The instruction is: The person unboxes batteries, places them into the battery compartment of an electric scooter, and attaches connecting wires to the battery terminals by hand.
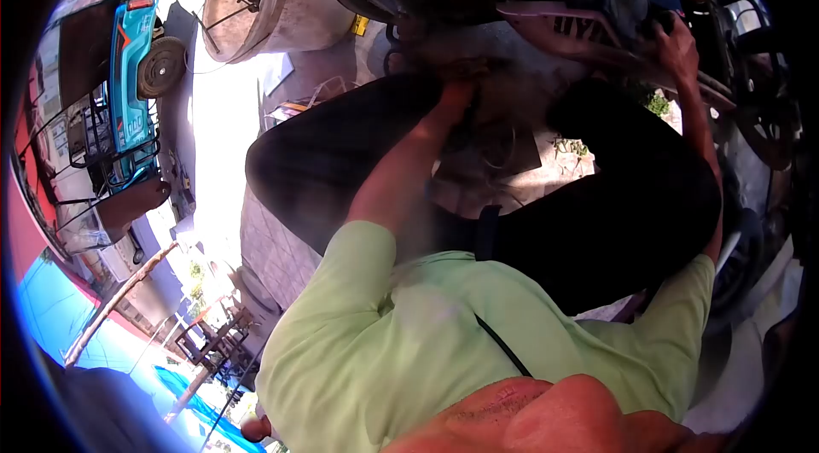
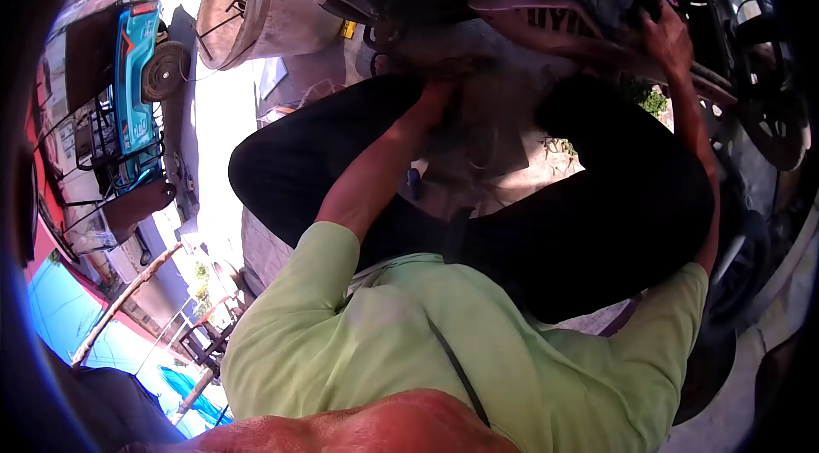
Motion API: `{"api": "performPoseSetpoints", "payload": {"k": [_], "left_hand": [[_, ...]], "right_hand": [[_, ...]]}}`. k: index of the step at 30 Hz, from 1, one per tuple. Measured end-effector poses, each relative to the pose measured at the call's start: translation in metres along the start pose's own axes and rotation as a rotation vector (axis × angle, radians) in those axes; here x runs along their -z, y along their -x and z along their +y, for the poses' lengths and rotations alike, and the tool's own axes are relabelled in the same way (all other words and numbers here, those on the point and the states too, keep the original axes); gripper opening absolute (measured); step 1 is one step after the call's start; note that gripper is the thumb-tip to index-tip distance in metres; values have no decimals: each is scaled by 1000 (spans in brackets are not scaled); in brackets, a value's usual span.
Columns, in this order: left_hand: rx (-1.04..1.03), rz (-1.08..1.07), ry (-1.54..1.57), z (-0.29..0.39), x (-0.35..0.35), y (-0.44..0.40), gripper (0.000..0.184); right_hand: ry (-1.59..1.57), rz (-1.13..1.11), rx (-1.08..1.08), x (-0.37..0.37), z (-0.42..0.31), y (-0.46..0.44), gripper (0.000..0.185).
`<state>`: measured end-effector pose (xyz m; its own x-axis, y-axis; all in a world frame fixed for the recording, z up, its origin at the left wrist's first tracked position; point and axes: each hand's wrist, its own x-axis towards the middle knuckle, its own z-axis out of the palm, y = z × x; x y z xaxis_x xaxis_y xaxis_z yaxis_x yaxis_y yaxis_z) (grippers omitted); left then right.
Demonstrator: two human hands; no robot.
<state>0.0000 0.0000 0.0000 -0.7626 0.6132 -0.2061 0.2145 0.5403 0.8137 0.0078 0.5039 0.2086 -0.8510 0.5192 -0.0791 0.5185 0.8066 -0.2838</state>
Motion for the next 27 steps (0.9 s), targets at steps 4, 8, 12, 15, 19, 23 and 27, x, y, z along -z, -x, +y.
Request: {"api": "performPoseSetpoints", "payload": {"k": [4, 8, 12, 15, 19, 23, 27], "left_hand": [[411, -188, -86, -102, -103, 37, 55], [144, -16, -85, -79, -99, 21, 48], [146, 187, 390, -42, -70, 19, 33], [217, 144, 536, -66, -74, 10, 38], [195, 56, 700, 15, -1, 4, 39], [26, -125, 368, 119, 113, 7, 47], [167, -49, -150, 300, 287, 74, 52]], "right_hand": [[-6, 3, -16, -8, -4, 14, 55], [20, 8, -34, 2, -18, 8, 53], [26, -8, -66, 4, -20, 9, 52], [31, -12, -82, 6, -22, 9, 51], [47, -31, -85, 10, -23, 10, 50], [41, 5, -12, -3, -2, -4, 49], [56, -19, 25, -24, 30, -26, 62]]}}
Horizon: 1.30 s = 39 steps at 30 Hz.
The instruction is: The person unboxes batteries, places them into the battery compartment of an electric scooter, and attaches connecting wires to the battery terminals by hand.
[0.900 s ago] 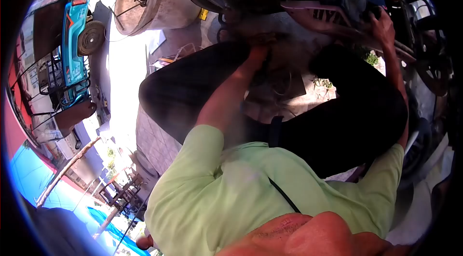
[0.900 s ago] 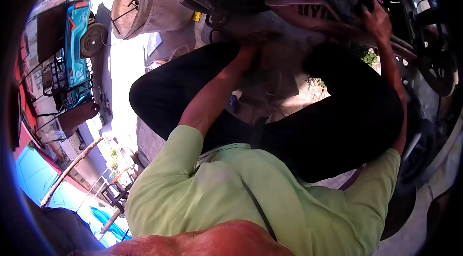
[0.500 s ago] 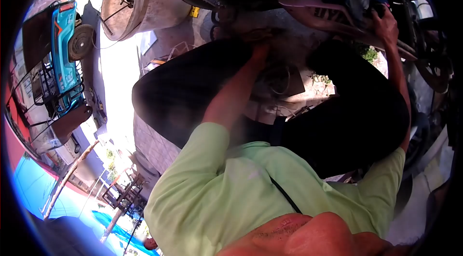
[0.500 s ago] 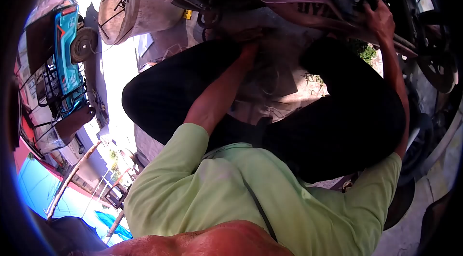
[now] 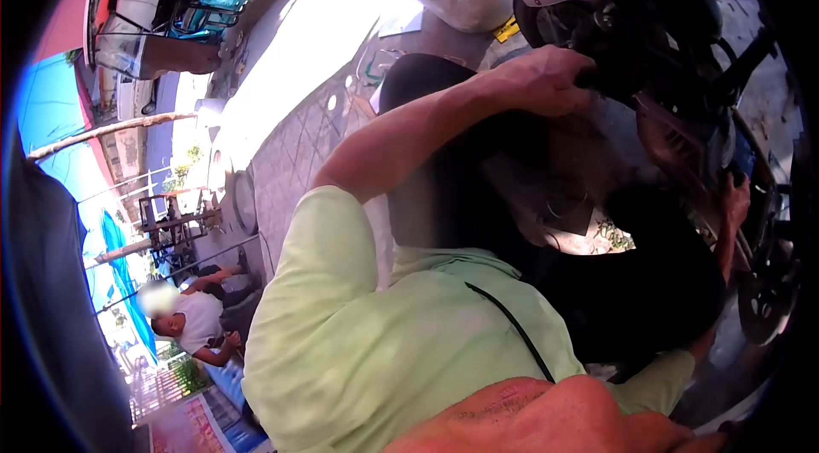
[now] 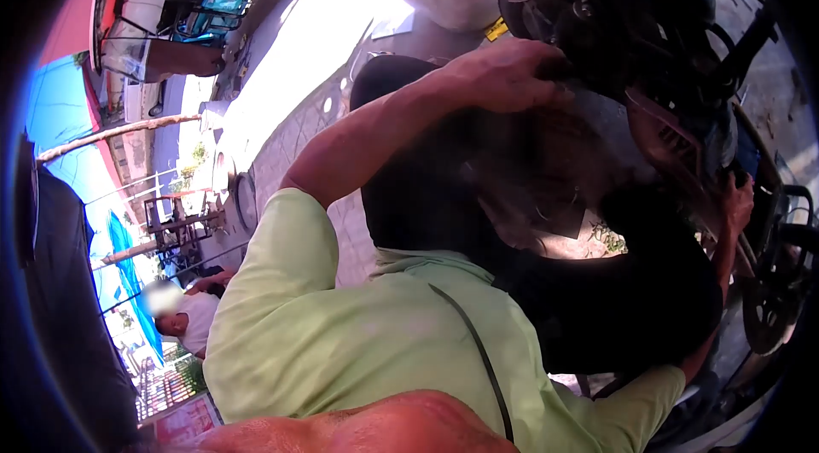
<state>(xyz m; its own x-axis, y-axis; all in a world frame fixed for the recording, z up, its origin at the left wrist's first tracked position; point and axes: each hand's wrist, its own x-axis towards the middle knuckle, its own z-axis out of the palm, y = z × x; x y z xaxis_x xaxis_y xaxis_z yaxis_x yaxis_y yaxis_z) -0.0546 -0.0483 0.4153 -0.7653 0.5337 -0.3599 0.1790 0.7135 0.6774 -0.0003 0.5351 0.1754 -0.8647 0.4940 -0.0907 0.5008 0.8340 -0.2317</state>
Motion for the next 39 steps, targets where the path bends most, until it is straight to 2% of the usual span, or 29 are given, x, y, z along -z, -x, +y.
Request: {"api": "performPoseSetpoints", "payload": {"k": [1, 2, 3, 4, 6, 7, 10, 11, 13, 15, 18, 21, 23, 25, 26, 28, 29, 31, 33, 35, 39], "left_hand": [[-171, 206, -35, 2, 29, 24, 51], [-236, 352, 89, 4, 57, 52, 48], [-176, 468, 318, -4, 72, 74, 39], [-224, 656, 566, -6, 82, 97, 31], [-161, 847, 480, -52, 95, 131, 30], [-59, 894, 449, -77, 90, 145, 30], [294, 758, 585, -172, 54, 176, 37], [335, 749, 524, -228, 31, 184, 41], [582, 706, 840, -265, -8, 197, 45], [776, 801, 1137, -329, -57, 199, 40], [920, 766, 759, -400, -108, 195, 35], [1111, 505, 499, -438, -138, 188, 39], [1015, 308, 167, -447, -155, 180, 43], [899, 47, -184, -486, -189, 169, 48], [964, 96, -102, -503, -210, 165, 48], [1093, 199, 62, -529, -238, 159, 50], [1092, 227, 147, -540, -248, 159, 57], [1130, 274, 274, -533, -242, 154, 71], [1265, 328, 354, -514, -229, 145, 82], [1446, 414, 430, -481, -209, 133, 93], [1863, 663, 533, -402, -168, 107, 118]], "right_hand": [[-4, 4, -37, 1, -2, 0, 64], [-3, 9, -79, 4, -6, 1, 65], [-30, 15, -76, 7, -9, 2, 65], [-55, 20, -79, 8, -10, 3, 65], [-118, 48, 11, 2, 2, -8, 64], [-116, 77, 92, -7, 17, -18, 62], [-230, 53, 145, -4, 27, -21, 59], [-248, 27, 126, 3, 20, -16, 57], [-243, 38, 137, 4, 22, -16, 59], [-224, 46, 150, 2, 26, -15, 58], [-234, 41, 169, -3, 31, -21, 53], [-312, 16, 185, -6, 35, -21, 43], [-323, 6, 236, -7, 33, -20, 41], [-446, -68, 157, 3, 17, -10, 40], [-507, -104, 116, 10, 7, -2, 40], [-404, -60, 78, 20, -9, 9, 40], [-355, -39, 59, 22, -15, 12, 40], [-374, -41, 34, 18, -11, 9, 40], [-405, -44, 14, 14, -2, 3, 41], [-449, -59, 1, 4, 11, -6, 41], [-342, -51, -84, 16, -7, 2, 42]]}}
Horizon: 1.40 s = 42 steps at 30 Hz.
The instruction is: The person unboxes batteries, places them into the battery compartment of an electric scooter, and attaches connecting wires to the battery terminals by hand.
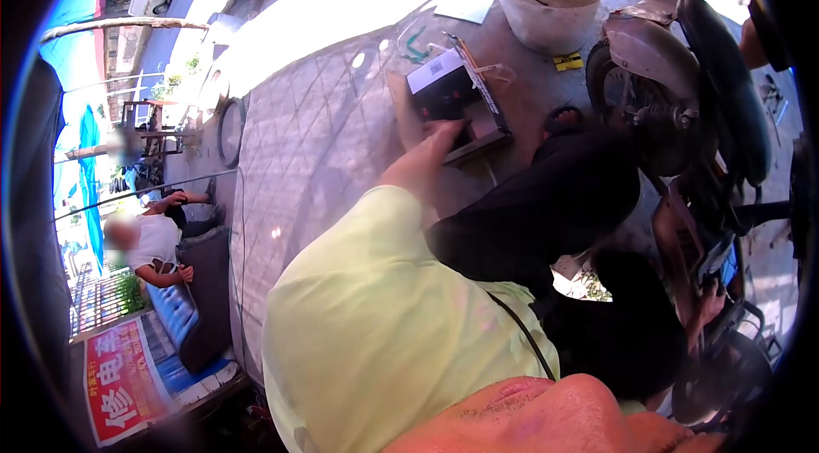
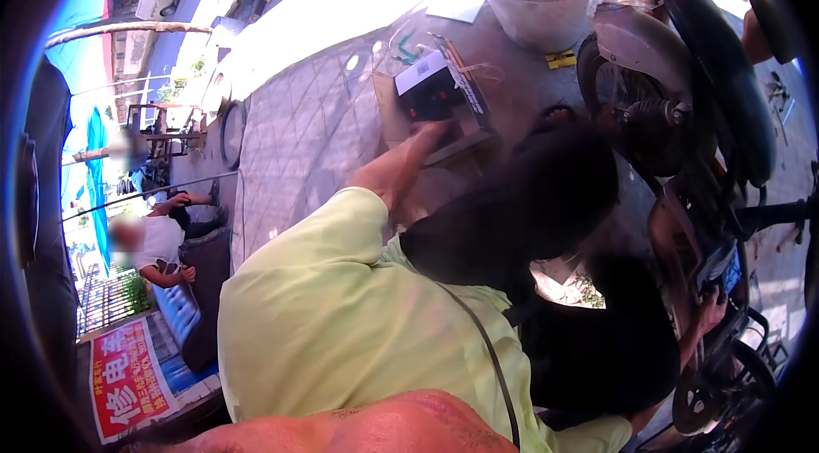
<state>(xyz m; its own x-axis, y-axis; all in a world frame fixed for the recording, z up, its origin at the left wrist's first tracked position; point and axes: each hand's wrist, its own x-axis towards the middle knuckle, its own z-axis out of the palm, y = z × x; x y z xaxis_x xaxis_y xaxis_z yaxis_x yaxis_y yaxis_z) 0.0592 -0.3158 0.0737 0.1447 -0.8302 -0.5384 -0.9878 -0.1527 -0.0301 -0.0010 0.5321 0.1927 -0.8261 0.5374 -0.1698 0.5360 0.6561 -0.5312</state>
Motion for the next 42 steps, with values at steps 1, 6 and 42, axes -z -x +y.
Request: {"api": "performPoseSetpoints", "payload": {"k": [1, 6, 42], "left_hand": [[56, 41, 30, -1, -3, 8, 125], [30, 189, 49, -15, -46, -5, 151], [-1036, -1177, 1359, -67, 236, 205, 56]], "right_hand": [[52, 7, 30, 2, 0, 0, 42], [109, -13, 91, -1, 2, -6, 43], [-848, 15, 137, 96, -73, 8, 50]]}}
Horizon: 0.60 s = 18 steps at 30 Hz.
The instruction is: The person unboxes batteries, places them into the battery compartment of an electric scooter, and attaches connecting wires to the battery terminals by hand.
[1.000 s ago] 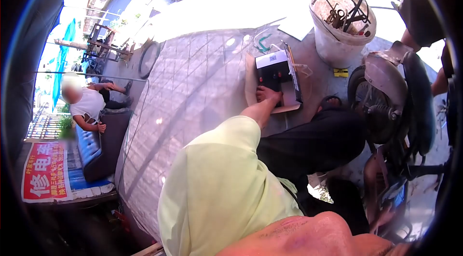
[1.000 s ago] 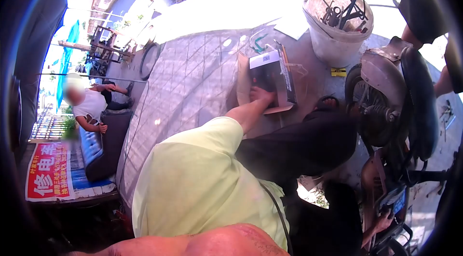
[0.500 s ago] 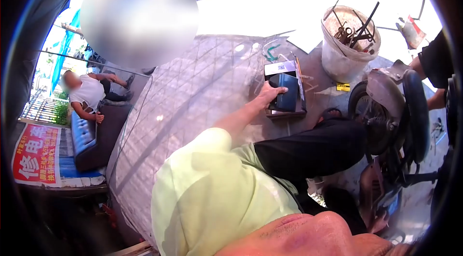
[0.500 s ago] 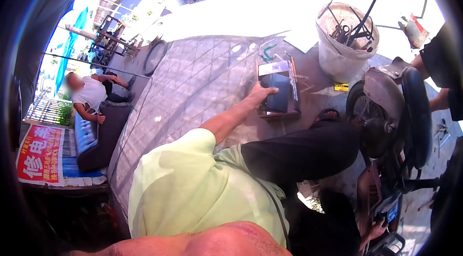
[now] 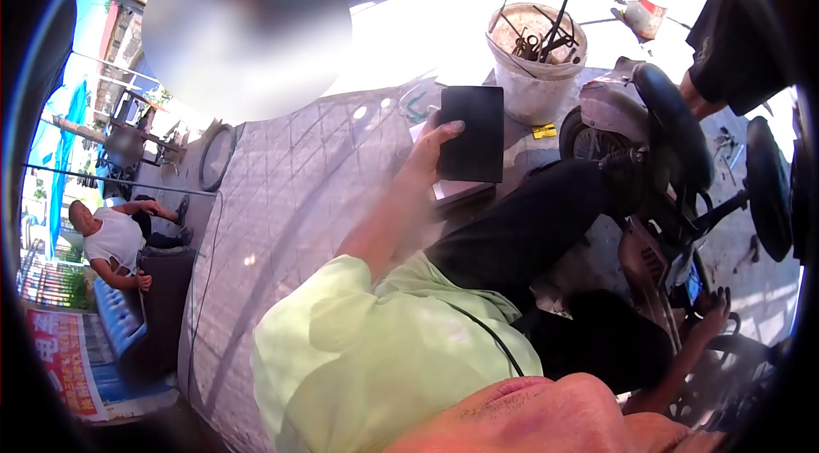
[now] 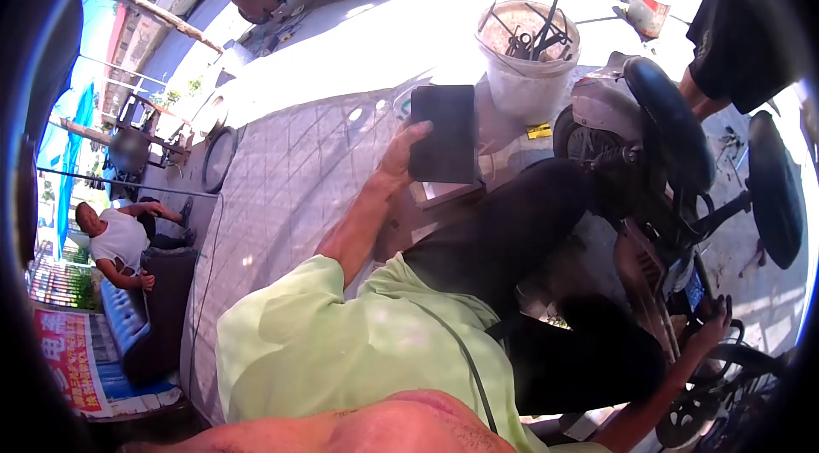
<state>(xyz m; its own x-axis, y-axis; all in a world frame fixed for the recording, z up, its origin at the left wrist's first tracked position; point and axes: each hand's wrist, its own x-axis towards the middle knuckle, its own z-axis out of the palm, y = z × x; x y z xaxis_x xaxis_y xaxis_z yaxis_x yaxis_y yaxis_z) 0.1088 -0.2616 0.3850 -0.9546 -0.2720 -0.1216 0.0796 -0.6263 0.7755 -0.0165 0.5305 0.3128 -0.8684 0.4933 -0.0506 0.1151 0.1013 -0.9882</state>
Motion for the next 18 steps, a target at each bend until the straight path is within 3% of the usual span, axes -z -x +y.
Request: {"api": "performPoseSetpoints", "payload": {"k": [2, 4, 5, 8, 10, 12, 15, 17, 18], "left_hand": [[5, -87, -46, 8, -35, -3, 73], [-46, -191, -98, 13, -76, -4, 82], [-67, -247, -123, 15, -98, -3, 87], [-176, -318, -420, 19, -174, 13, 102], [-343, -550, -594, 10, -207, 17, 110], [-629, -713, -885, -8, -228, 13, 119], [-738, -772, -1157, -33, -265, 40, 119], [-677, -783, -1114, -58, -278, 38, 116], [-614, -779, -1086, -73, -281, 33, 115]], "right_hand": [[125, -289, 131, -41, -67, 36, 48], [69, -466, 196, -103, -132, 85, 48], [-100, -676, 266, -127, -152, 111, 51], [-447, -1055, 11, -209, -206, 200, 63], [-828, -1265, -332, -234, -172, 205, 64], [-1092, -1215, -428, -238, -159, 218, 66], [-948, -817, -384, -226, -180, 246, 61], [-876, -672, -430, -210, -168, 238, 59], [-823, -705, -360, -203, -169, 235, 56]]}}
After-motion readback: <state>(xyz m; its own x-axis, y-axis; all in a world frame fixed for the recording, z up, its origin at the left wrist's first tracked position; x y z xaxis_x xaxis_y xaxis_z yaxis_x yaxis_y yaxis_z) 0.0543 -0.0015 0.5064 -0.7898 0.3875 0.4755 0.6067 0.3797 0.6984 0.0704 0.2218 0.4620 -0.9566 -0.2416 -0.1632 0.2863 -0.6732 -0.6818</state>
